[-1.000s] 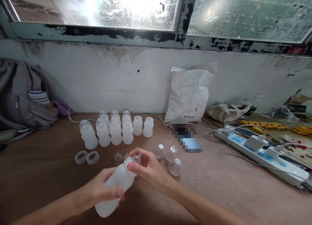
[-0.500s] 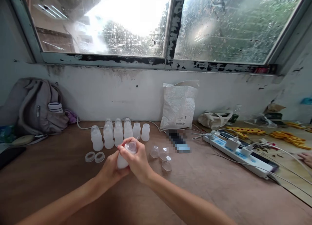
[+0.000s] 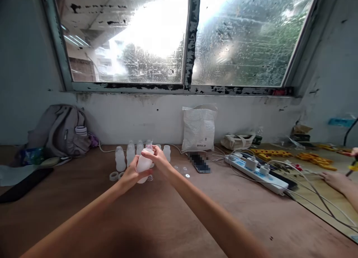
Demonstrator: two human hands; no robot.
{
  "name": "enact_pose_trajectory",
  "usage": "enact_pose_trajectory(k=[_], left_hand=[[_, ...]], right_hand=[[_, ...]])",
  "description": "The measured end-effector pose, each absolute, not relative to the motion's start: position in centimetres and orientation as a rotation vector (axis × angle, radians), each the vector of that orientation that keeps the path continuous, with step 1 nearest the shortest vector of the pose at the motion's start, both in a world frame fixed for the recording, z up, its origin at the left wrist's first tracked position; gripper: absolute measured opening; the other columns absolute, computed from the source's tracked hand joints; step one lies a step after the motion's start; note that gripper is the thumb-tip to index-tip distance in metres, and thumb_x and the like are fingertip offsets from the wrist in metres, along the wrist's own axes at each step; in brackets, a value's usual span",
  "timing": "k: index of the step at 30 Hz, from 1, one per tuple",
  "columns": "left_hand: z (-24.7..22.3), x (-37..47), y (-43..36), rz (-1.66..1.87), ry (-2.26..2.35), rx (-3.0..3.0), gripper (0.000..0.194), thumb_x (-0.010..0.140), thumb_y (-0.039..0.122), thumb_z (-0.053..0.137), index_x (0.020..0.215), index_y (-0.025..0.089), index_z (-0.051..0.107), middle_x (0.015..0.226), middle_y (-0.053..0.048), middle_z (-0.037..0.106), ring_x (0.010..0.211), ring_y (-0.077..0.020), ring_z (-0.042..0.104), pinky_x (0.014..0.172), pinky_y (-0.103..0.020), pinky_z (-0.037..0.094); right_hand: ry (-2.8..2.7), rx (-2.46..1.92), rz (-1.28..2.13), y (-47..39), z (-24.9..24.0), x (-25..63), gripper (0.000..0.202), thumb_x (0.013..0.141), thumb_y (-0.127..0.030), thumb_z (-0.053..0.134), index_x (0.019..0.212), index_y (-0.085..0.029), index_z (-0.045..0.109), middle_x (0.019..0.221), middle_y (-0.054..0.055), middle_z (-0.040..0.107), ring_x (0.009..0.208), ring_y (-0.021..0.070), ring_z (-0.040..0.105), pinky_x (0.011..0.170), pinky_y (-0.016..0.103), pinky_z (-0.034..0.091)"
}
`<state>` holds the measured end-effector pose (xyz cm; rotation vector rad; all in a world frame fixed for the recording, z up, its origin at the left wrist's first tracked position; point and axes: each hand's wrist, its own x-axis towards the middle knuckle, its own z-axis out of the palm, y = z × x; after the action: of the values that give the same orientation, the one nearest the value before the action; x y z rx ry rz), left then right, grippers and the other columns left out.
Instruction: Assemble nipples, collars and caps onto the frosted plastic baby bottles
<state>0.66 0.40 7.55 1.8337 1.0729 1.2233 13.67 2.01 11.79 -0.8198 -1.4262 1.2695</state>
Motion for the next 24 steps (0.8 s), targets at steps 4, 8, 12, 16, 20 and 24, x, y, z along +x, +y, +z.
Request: enact_pose_trajectory(k=[4, 8, 12, 16, 20, 24], left_hand=[[7.1, -0.5, 0.6, 1.164, 1.052, 1.924, 0.044, 0.071, 0.043, 0.061, 0.102, 0.017, 0.046, 0.100, -0.008, 0.056, 0.085, -0.0200, 0.057, 0.065, -0.027, 0.047], [5.9, -2.7, 1.5, 1.150, 1.370, 2.256, 0.034, 0.081, 0.043, 0.046, 0.106, 0.019, 0.047, 0.109, -0.008, 0.055, 0.097, -0.0202, 0.054, 0.076, -0.029, 0.045], [3.8, -5.8, 2.3, 1.073, 1.631, 2.520, 0.023, 0.082, 0.034, 0.046, 0.098, 0.019, 0.052, 0.099, -0.007, 0.058, 0.095, -0.0241, 0.052, 0.083, -0.038, 0.039], [1.7, -8.1, 2.6, 1.010, 1.750, 2.590, 0.015, 0.080, 0.027, 0.048, 0.089, 0.018, 0.056, 0.093, -0.007, 0.059, 0.090, -0.0256, 0.051, 0.081, -0.042, 0.035], [0.1, -9.0, 3.1, 0.980, 1.856, 2.622, 0.016, 0.080, 0.026, 0.047, 0.089, 0.017, 0.057, 0.094, -0.009, 0.060, 0.094, -0.0271, 0.050, 0.084, -0.043, 0.033], [-1.0, -9.3, 3.5, 0.918, 1.978, 2.694, 0.017, 0.080, 0.028, 0.047, 0.088, 0.018, 0.057, 0.094, -0.009, 0.061, 0.096, -0.0269, 0.050, 0.086, -0.045, 0.031]], right_hand=[[-1.655, -0.852, 1.068, 2.6, 11.2, 15.2, 0.033, 0.067, -0.045, 0.063, 0.083, -0.016, 0.057, 0.076, 0.001, 0.058, 0.069, 0.0134, 0.054, 0.061, 0.023, 0.041], [-1.802, -1.113, 0.637, 5.3, 10.6, 16.8, 0.035, 0.066, -0.046, 0.062, 0.087, -0.017, 0.060, 0.079, 0.002, 0.062, 0.071, 0.0152, 0.055, 0.061, 0.023, 0.041], [-1.770, -1.291, 0.521, 8.9, 8.8, 17.9, 0.030, 0.063, -0.040, 0.065, 0.081, -0.017, 0.061, 0.078, 0.004, 0.062, 0.072, 0.0182, 0.056, 0.062, 0.026, 0.041], [-1.715, -1.401, 0.454, 12.2, 6.2, 17.9, 0.028, 0.058, -0.031, 0.069, 0.080, -0.017, 0.058, 0.077, 0.004, 0.061, 0.075, 0.0202, 0.057, 0.065, 0.028, 0.041], [-1.679, -1.433, 0.427, 14.4, 4.3, 17.4, 0.034, 0.059, -0.030, 0.068, 0.087, -0.016, 0.054, 0.084, 0.007, 0.061, 0.077, 0.0208, 0.059, 0.064, 0.028, 0.044], [-1.712, -1.399, 0.398, 15.1, 3.4, 17.3, 0.035, 0.064, -0.036, 0.065, 0.090, -0.017, 0.051, 0.086, 0.007, 0.062, 0.079, 0.0207, 0.060, 0.065, 0.028, 0.046]])
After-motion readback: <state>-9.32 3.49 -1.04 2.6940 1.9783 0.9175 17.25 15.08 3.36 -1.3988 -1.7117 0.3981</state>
